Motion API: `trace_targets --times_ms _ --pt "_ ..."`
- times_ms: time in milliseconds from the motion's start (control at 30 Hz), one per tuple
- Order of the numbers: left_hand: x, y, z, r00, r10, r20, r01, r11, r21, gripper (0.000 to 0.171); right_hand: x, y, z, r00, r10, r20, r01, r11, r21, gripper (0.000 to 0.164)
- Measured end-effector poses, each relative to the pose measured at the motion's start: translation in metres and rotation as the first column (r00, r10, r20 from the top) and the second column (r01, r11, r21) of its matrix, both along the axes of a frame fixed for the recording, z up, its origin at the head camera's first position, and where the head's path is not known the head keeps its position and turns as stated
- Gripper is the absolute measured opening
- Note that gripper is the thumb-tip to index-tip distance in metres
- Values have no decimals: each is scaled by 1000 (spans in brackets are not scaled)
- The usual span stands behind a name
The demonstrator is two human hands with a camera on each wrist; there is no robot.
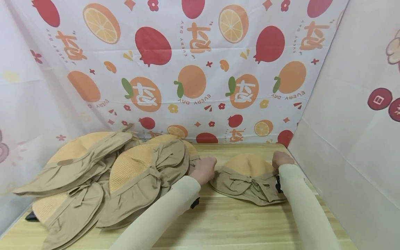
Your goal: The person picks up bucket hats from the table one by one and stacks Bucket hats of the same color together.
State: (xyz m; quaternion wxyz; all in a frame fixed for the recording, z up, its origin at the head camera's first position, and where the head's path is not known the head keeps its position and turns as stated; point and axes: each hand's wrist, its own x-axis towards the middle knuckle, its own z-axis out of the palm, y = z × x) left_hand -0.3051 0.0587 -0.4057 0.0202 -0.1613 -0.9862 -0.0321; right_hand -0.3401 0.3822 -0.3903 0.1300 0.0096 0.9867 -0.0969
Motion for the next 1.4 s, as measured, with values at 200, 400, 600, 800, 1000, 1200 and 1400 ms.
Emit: trace_targets --times_ms 200,400,600,800,1000,1200,1400 --pt "4 -13 17 1000 -17 -14 18 999 31 12 -16 -13 7 992 126 -29 -125 991 46 33" --pt "18 -41 44 997 -72 -7 72 977 198 45 2 -64 46 975 205 -87 -205 979 4 21" --pt "40 -71 64 995 -99 -18 100 960 260 50 29 -109 69 944 278 -176 -290 956 -47 30" --pt "58 -97 67 995 -96 -29 100 953 287 19 49 -126 70 941 287 -177 -313 940 -138 30" --pt "73 -127 69 999 -17 -33 27 949 313 33 72 -130 71 961 211 -177 -248 941 -229 36" --pt "83 -163 73 999 41 -13 -34 943 332 38 96 -138 70 975 163 -148 -199 940 -277 36" --pt "93 -206 75 991 133 15 -131 948 289 42 109 -142 62 977 153 -147 -190 941 -282 37"
